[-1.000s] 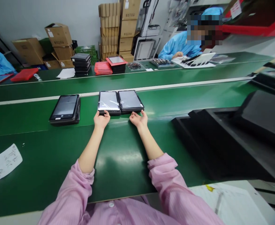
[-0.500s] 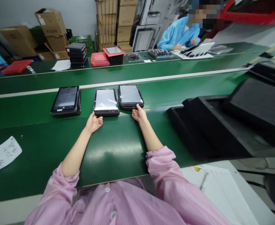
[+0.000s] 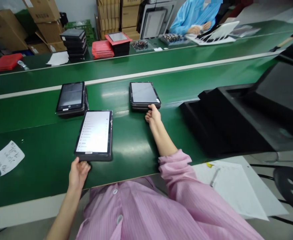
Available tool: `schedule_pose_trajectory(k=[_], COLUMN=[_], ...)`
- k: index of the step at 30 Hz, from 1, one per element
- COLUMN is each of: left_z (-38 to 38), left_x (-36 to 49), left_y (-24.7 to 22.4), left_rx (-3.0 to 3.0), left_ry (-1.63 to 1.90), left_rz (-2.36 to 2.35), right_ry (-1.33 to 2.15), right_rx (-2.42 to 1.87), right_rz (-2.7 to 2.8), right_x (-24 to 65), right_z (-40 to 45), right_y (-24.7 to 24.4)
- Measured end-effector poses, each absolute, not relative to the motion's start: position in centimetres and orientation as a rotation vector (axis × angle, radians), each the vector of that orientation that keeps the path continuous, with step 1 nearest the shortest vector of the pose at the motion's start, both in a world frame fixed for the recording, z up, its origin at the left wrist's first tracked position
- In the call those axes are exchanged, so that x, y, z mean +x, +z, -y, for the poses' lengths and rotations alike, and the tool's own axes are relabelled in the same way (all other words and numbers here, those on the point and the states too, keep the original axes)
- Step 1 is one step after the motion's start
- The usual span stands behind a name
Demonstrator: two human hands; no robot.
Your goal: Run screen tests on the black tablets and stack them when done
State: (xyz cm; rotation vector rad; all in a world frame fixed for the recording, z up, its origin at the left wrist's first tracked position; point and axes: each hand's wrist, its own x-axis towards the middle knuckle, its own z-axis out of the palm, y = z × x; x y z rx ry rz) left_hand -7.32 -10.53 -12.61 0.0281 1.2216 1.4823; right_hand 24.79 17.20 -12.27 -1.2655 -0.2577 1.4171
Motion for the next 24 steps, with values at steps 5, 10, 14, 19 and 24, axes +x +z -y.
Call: schedule_pose_trajectory(k=[5,10,14,19,24], left_z=[16.0,17.7,18.4,20.0,18.7], left_x=[-7.0,-6.3,-6.4,-9.9,-11.6], left_y=[-13.0,-13.7,-14.2,-13.2,-11.4], left_rx=[-0.104,-0.203,-0.12,0.547,1.422], left_ry=[1.482,1.53,1.42,0.824,0.679], left_rz=[-1.373,-1.479,-1.505,-1.78,-2.54], right_ry=[1.509,1.668,1.826,1.929,1.154], right_rx=[-1.304,-1.343,-1.391,-1.619,-1.461], right_rz=[0.315,0.446,0.738,1.473,2.171], right_x=[25.8,26.6,26.6,28.4,28.9], right_z=[-7.1,3.2,7.8,8.9,6.1], right_y=[-13.2,-14.0,-14.2,-10.7,-6.7])
